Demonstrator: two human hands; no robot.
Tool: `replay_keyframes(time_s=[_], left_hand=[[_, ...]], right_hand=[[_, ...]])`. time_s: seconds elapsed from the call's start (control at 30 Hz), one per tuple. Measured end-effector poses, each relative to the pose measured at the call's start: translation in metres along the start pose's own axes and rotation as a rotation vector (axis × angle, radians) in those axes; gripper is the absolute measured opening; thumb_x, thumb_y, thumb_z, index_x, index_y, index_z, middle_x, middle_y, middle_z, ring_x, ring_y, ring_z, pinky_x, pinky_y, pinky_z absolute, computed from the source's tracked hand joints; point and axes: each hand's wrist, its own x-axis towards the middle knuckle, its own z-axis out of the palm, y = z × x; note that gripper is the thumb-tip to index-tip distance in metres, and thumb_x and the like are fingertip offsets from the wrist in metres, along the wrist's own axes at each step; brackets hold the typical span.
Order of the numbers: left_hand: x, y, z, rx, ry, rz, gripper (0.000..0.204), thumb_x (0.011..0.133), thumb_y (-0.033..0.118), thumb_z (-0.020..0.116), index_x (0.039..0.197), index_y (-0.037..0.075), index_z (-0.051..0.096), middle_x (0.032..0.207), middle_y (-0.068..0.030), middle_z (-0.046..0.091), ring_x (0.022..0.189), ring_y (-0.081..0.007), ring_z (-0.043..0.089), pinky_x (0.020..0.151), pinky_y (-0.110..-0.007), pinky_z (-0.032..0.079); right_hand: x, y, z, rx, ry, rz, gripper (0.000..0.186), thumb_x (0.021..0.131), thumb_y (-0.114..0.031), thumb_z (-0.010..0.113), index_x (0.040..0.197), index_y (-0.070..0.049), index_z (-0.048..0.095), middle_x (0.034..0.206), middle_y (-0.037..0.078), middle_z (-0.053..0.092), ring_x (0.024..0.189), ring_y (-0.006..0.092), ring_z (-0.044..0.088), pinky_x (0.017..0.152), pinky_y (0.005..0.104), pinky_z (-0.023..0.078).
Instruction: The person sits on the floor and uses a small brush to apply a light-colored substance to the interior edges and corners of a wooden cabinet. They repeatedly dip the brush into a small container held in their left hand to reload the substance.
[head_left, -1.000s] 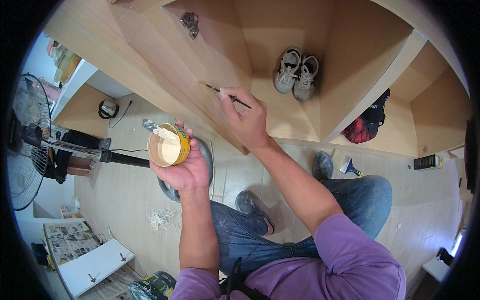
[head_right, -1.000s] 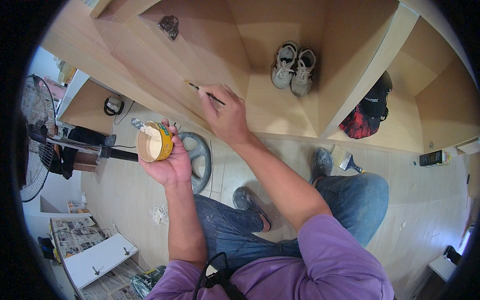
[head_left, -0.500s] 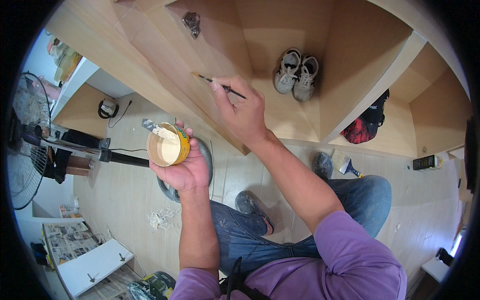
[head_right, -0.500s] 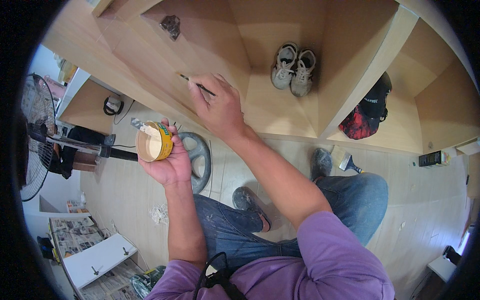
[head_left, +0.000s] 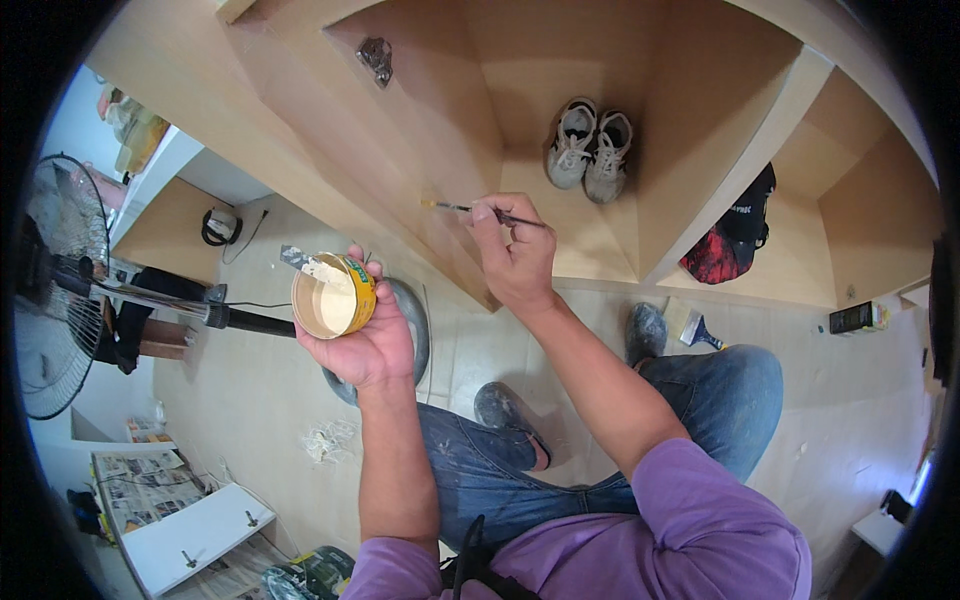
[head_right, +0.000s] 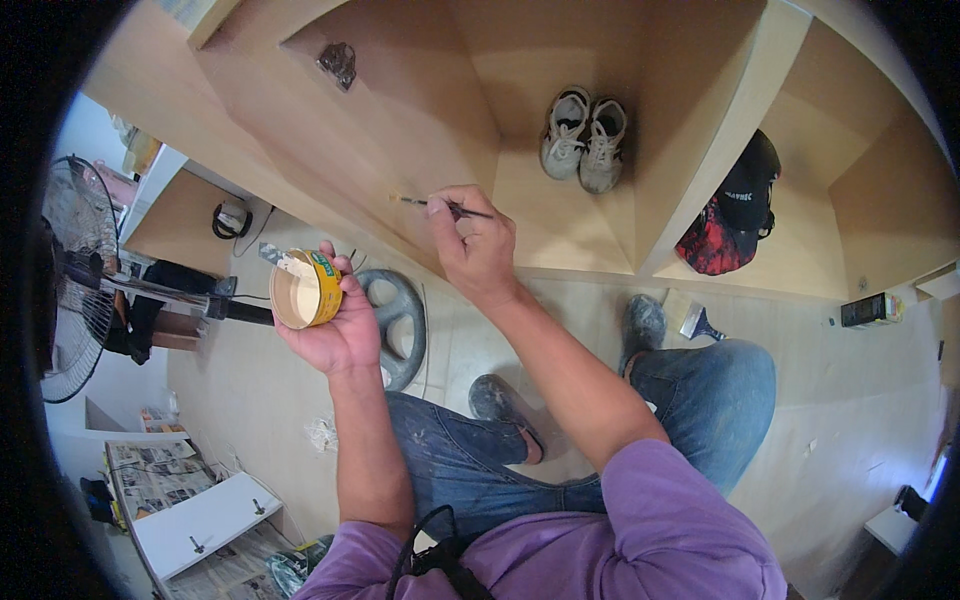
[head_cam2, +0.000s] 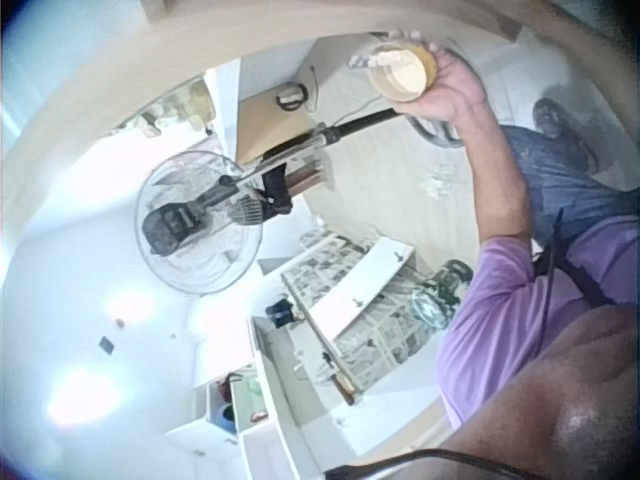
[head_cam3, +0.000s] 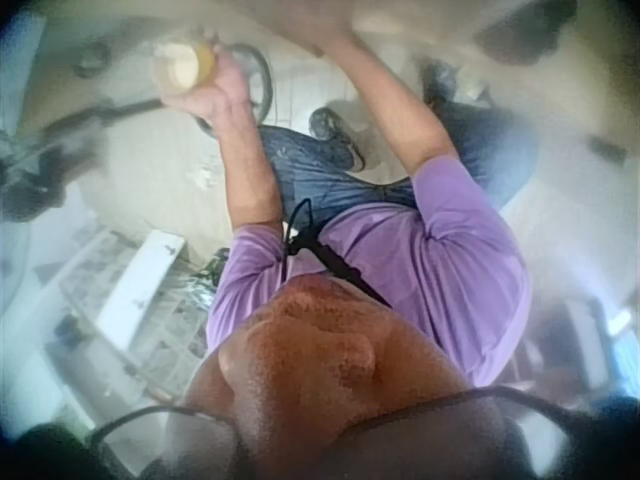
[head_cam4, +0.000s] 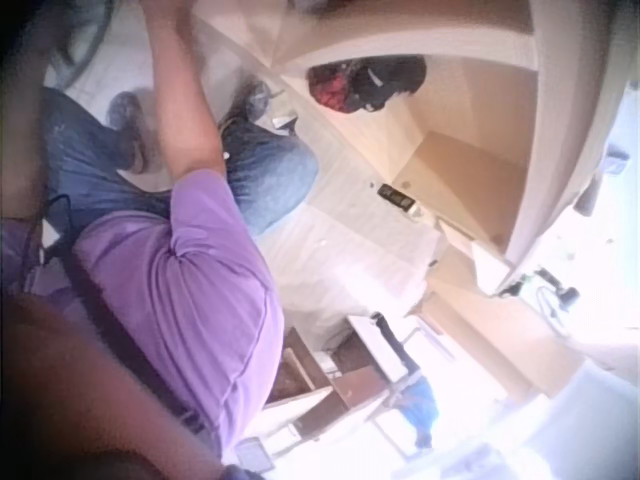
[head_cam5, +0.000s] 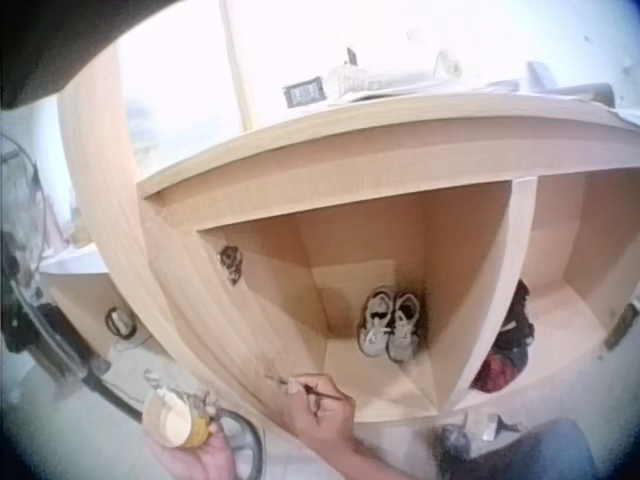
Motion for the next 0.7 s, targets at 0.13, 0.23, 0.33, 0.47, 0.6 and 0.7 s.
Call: replay_keyframes(time_s=[0.13, 0.23, 0.33, 0.47, 0.6, 0.7], left_hand=[[-0.005, 0.001, 0.005, 0.037, 0.013, 0.017, 0.061, 0.098, 0.048, 0.046, 0.136, 0.002, 0.055, 0.129, -0.0248, 0.059, 0.105, -0.0361, 0.064, 0.075, -0.037, 0.061], [-0.002, 0.010, -0.002, 0.077, 0.009, -0.030, 0.063, 0.099, 0.055, 0.041, 0.135, 0.006, 0.058, 0.126, -0.0222, 0.062, 0.105, -0.0366, 0.065, 0.080, -0.040, 0.061], [-0.010, 0.013, 0.001, 0.250, 0.139, 0.040, 0.063, 0.101, 0.056, 0.039, 0.134, 0.005, 0.058, 0.126, -0.0212, 0.062, 0.112, -0.0347, 0.064, 0.094, -0.045, 0.057], [-0.042, 0.044, -0.026, 0.523, -0.114, -0.006, 0.053, 0.104, 0.051, 0.047, 0.131, 0.007, 0.058, 0.126, -0.0143, 0.062, 0.115, -0.0288, 0.061, 0.102, -0.045, 0.051], [-0.080, 0.071, -0.014, 0.462, -0.069, -0.025, 0.051, 0.105, 0.049, 0.045, 0.132, 0.008, 0.058, 0.127, -0.0127, 0.062, 0.116, -0.0273, 0.061, 0.102, -0.045, 0.050], [-0.107, 0.084, 0.000, 0.409, -0.010, -0.018, 0.050, 0.106, 0.048, 0.043, 0.133, 0.008, 0.058, 0.128, -0.0116, 0.062, 0.118, -0.0262, 0.060, 0.103, -0.044, 0.050]], right_hand=[[-0.002, -0.045, 0.007, 0.265, -0.028, 0.055, 0.013, 0.099, -0.012, 0.066, 0.100, 0.002, 0.066, 0.091, 0.011, 0.072, 0.076, 0.0146, 0.072, 0.070, 0.0304, 0.057], [-0.013, -0.082, 0.014, 0.310, -0.090, 0.019, 0.012, 0.098, -0.012, 0.068, 0.100, 0.000, 0.066, 0.090, 0.011, 0.070, 0.077, 0.0174, 0.072, 0.069, 0.0318, 0.056], [-0.031, -0.119, 0.019, 0.291, -0.256, -0.147, 0.013, 0.098, -0.008, 0.068, 0.105, 0.000, 0.061, 0.091, 0.007, 0.070, 0.084, 0.0145, 0.071, 0.074, 0.0296, 0.057], [-0.059, -0.151, 0.023, 0.440, -0.354, -0.114, 0.018, 0.093, -0.008, 0.073, 0.105, -0.003, 0.061, 0.091, 0.009, 0.070, 0.082, 0.0212, 0.071, 0.075, 0.0333, 0.056], [-0.071, -0.174, 0.020, 0.494, -0.406, -0.122, 0.020, 0.094, -0.011, 0.072, 0.109, -0.005, 0.060, 0.094, 0.011, 0.070, 0.085, 0.0286, 0.071, 0.076, 0.0380, 0.056], [-0.073, -0.194, 0.013, 0.534, -0.453, -0.117, 0.019, 0.095, -0.014, 0.069, 0.110, -0.005, 0.062, 0.094, 0.012, 0.070, 0.087, 0.0308, 0.069, 0.076, 0.0406, 0.054]])
